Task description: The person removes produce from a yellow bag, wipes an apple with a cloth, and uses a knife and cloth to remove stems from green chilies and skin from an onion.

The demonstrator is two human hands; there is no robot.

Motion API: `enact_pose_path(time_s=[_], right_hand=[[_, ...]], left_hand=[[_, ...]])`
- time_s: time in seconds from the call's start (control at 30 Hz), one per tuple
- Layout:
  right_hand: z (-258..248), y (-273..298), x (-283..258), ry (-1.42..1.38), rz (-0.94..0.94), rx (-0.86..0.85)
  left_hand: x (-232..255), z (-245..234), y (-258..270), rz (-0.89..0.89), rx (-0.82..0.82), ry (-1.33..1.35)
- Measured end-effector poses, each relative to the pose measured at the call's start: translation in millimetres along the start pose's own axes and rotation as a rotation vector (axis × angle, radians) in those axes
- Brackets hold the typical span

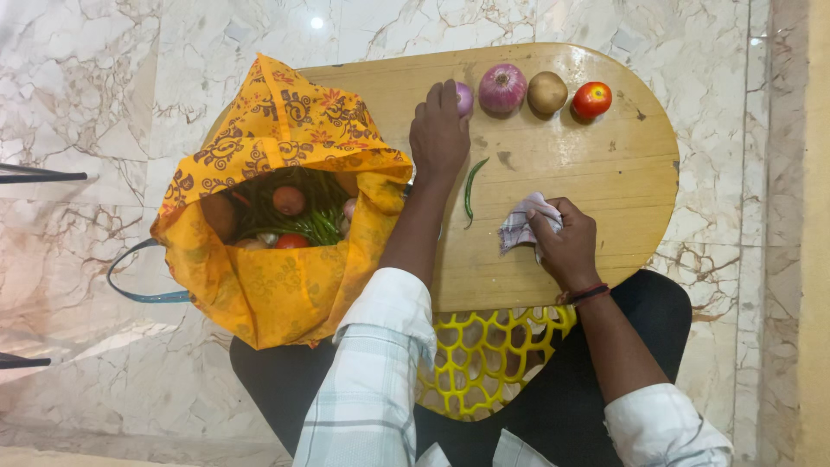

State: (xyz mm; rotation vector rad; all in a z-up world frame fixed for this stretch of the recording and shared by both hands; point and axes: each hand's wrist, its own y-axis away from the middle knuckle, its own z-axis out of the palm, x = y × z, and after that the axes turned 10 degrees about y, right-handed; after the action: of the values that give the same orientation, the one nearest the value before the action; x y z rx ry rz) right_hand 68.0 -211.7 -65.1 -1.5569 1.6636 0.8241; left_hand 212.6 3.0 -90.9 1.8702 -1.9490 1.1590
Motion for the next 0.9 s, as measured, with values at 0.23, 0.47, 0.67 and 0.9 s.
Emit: enact_pose_path(time_s=[0.23, 0.47, 0.67, 0.9], right_hand=[[2, -1, 3, 0.0, -0.021, 0.019], [4, 0, 5, 0.013, -0.04, 0.019], [2, 2, 5, 0.075, -0.097, 0.03], [1, 5, 6, 0.073, -0.122, 0.02]], left_hand=[[5, -6, 2, -0.051, -0.096, -0.014], [69, -63, 35, 0.382, -0.113, -0.04], [96, -162, 103, 0.424, -0.143, 0.231], [-31, -242, 113, 0.002, 0.057, -0.002]])
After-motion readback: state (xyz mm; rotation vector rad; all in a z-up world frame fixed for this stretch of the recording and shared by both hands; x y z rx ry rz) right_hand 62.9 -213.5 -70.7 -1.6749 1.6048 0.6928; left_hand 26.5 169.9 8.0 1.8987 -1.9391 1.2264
